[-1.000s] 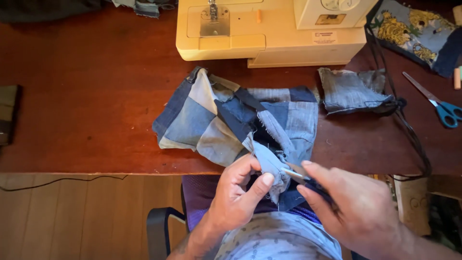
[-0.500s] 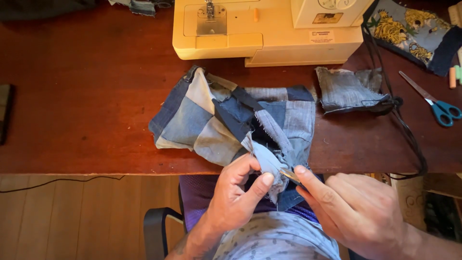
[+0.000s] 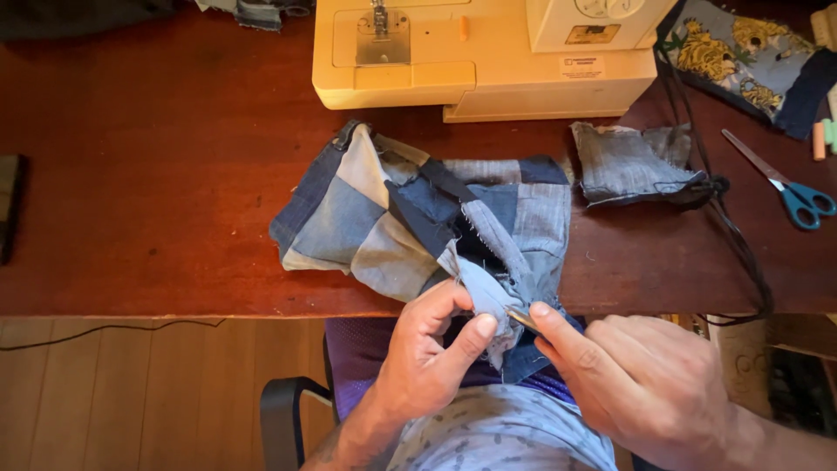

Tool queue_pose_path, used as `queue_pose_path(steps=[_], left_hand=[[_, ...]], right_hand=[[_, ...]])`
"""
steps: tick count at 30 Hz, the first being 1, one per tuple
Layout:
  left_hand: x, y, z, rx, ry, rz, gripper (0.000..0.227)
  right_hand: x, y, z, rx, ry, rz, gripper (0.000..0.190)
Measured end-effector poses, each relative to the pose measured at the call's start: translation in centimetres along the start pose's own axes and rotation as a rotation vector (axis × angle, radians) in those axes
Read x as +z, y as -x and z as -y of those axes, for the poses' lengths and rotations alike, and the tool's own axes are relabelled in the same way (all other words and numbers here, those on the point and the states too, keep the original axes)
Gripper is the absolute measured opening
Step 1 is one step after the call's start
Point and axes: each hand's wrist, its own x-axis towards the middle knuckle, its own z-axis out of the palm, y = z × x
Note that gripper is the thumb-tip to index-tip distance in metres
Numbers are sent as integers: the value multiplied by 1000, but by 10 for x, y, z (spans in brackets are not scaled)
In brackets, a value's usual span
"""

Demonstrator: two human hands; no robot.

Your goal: The person uses small scissors to cut threads and trim edges on a piece of denim fabric held in their hands. The task is performed while seated, with the fabric resting on the person's lap in front of a sewing machine.

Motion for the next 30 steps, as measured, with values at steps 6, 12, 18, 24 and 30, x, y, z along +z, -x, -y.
queue_pose_path(steps=[6,12,18,24,30], left_hand=[[0,1,5,7,-38,1,28],[-1,1,4,13,-36,6,27],[-2,1,5,1,-58,9,29],[-3,-1,-5,-7,-79,-3,27],[-5,-11,-5,203,-232,163,23]], right_hand=[[-2,-5,1,-5,-12,4,34],[-3,-10,-1,-88,46,14,29],[-6,-13,-3,-139,57,54,40],[18,24,-7,526,-2,227,51],[65,26,22,744,-313,-60,84]])
